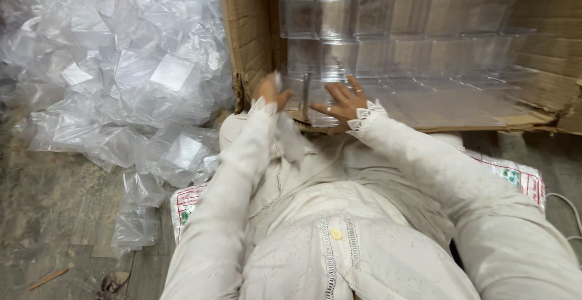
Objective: The person sits on the floor in front of a large cardboard box of clear plastic containers and stuffs white foam pieces into small clear plastic bags by hand. They open each bag, insert a foam piece, and place the filled bag among the containers in the box, repeating the cycle.
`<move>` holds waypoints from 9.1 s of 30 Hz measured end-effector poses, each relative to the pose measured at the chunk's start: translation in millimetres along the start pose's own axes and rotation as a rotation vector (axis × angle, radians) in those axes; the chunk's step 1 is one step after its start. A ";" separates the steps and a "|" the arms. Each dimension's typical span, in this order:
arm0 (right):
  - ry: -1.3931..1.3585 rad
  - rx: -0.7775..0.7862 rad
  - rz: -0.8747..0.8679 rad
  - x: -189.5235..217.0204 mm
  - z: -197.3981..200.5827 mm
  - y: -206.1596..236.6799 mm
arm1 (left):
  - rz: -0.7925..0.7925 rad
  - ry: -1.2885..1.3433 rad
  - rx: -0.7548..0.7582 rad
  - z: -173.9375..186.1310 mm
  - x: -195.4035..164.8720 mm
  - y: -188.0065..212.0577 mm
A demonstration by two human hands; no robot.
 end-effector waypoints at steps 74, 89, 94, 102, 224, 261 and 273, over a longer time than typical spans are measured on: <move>-0.335 -0.848 -1.332 -292.8 -118.7 401.9 | -0.025 0.245 0.242 -112.1 -23.9 36.4; -0.425 -1.143 -0.894 -188.4 -90.7 337.4 | 0.096 0.296 0.067 -67.6 21.3 17.3; -0.587 -0.981 -0.813 -129.9 -50.5 269.1 | 0.327 -0.008 0.311 -54.0 34.1 -57.0; -0.566 -0.860 -0.620 -84.9 -3.1 206.8 | 0.476 -0.170 0.442 -71.0 28.3 -71.9; -1.984 -0.453 -0.164 89.4 -57.8 -18.0 | 0.111 0.975 -0.206 -49.9 151.8 100.8; -0.984 -0.368 0.071 117.4 77.5 -85.3 | -0.047 0.824 -0.599 237.0 146.0 58.8; -1.741 -0.573 0.006 86.0 68.7 -53.0 | -0.400 0.952 -0.122 115.1 -20.9 117.5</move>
Point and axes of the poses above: each hand's wrist, its own y-axis away from the middle knuckle, its own z-axis out of the back of the hand, x = y × z, the point moved 6 cm from there along -y, towards the middle knuckle, and after that the axes turned 8 degrees about x, right-handed, at the moved point
